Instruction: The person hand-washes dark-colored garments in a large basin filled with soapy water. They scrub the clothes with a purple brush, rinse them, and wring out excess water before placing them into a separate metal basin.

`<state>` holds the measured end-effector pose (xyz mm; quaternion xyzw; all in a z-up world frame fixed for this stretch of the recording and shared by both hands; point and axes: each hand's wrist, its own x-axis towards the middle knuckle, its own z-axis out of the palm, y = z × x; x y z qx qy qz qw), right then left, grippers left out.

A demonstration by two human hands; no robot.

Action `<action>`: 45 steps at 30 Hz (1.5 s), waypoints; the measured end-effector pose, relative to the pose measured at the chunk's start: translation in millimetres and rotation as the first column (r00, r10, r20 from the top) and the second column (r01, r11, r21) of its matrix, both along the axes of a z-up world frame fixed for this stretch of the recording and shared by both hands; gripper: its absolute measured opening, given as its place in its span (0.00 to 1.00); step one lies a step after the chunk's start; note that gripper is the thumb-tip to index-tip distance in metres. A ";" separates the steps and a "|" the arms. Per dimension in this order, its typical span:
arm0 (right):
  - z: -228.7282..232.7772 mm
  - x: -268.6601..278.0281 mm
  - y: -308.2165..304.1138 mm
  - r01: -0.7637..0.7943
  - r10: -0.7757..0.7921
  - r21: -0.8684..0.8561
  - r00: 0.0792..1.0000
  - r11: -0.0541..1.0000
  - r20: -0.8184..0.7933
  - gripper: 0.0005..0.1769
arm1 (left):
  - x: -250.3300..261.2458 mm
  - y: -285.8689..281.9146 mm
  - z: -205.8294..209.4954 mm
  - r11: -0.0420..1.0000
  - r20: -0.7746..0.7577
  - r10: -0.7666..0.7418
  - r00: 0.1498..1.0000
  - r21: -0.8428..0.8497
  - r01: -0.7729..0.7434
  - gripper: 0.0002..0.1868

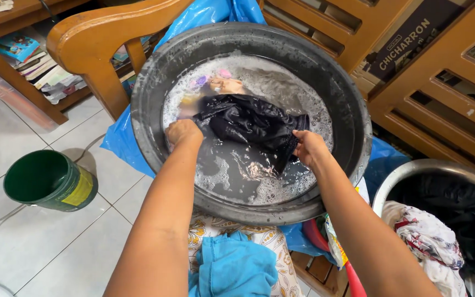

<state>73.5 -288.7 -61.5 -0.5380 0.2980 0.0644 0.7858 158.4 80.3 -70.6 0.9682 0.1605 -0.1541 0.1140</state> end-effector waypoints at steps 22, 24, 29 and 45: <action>-30.8 20.7 -18.8 0.229 -0.224 0.220 0.973 0.948 -0.046 0.07 | 6.8 -13.3 50.0 0.434 -0.086 0.289 0.954 -0.876 -0.210 0.19; -30.5 24.0 -15.9 0.218 -0.214 0.217 0.976 0.951 -0.044 0.09 | 6.0 -30.9 61.7 0.314 0.011 0.184 0.983 -0.948 -0.048 0.12; -25.0 17.5 -17.6 0.276 -0.261 0.150 0.959 0.949 -0.113 0.10 | 7.6 -102.9 61.6 0.023 0.196 0.158 0.968 -0.980 0.195 0.11; -64.9 30.6 -60.2 0.466 -0.404 0.122 0.850 0.876 -0.338 0.07 | -54.3 -188.4 39.4 0.802 0.586 -0.437 0.682 -0.091 0.591 0.23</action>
